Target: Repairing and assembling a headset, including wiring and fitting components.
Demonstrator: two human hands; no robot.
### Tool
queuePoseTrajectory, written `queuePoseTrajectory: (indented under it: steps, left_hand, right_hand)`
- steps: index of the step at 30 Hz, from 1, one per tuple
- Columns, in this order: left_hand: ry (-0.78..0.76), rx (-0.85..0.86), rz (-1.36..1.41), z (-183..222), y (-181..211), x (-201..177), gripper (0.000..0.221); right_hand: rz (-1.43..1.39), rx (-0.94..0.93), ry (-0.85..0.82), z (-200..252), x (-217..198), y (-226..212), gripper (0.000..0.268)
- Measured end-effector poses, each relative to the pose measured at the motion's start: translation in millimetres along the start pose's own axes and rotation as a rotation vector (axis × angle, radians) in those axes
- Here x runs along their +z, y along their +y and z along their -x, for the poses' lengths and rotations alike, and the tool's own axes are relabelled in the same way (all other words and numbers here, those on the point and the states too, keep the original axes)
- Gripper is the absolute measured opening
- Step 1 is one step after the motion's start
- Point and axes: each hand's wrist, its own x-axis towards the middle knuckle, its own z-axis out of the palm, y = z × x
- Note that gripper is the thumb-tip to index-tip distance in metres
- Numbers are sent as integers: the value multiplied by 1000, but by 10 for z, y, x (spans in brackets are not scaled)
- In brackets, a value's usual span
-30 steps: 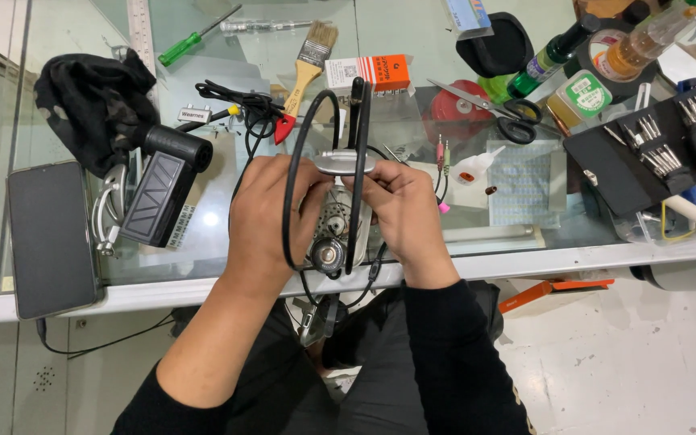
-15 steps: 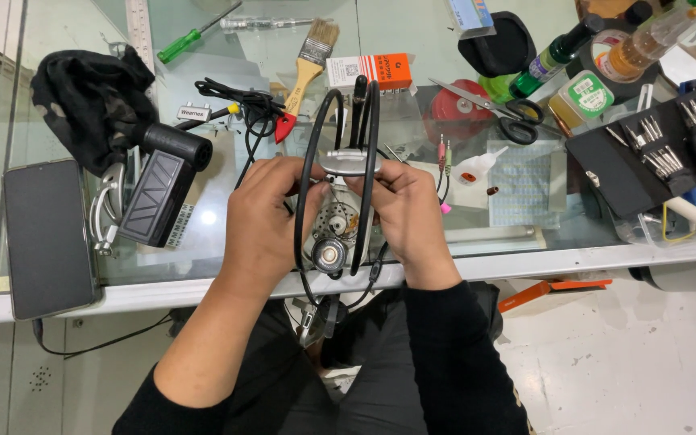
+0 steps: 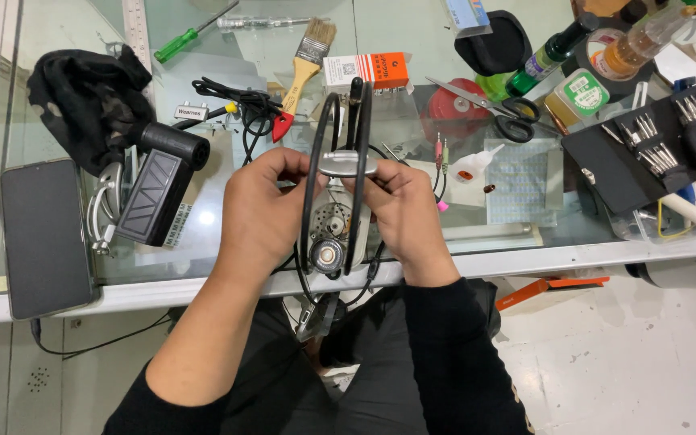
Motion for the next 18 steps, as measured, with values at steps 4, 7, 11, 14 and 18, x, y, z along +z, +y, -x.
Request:
queuePoseTrajectory:
  steps: [4, 7, 11, 14, 18]
  left_hand:
    - [-7, -12, -12, 24, -33, -47, 11]
    - [42, 27, 173, 171, 7, -140, 16]
    - [268, 300, -90, 883, 458, -320, 16]
    - [-285, 195, -704, 1180, 567, -258, 27]
    - [-489, 999, -838, 1081, 1011, 716, 38]
  right_hand:
    - [9, 36, 12, 43, 76, -296, 13]
    - [9, 38, 13, 52, 57, -275, 12]
    - [98, 10, -37, -19, -99, 38, 8]
    - [151, -8, -94, -26, -198, 69, 17]
    - [112, 97, -161, 63, -198, -216, 27]
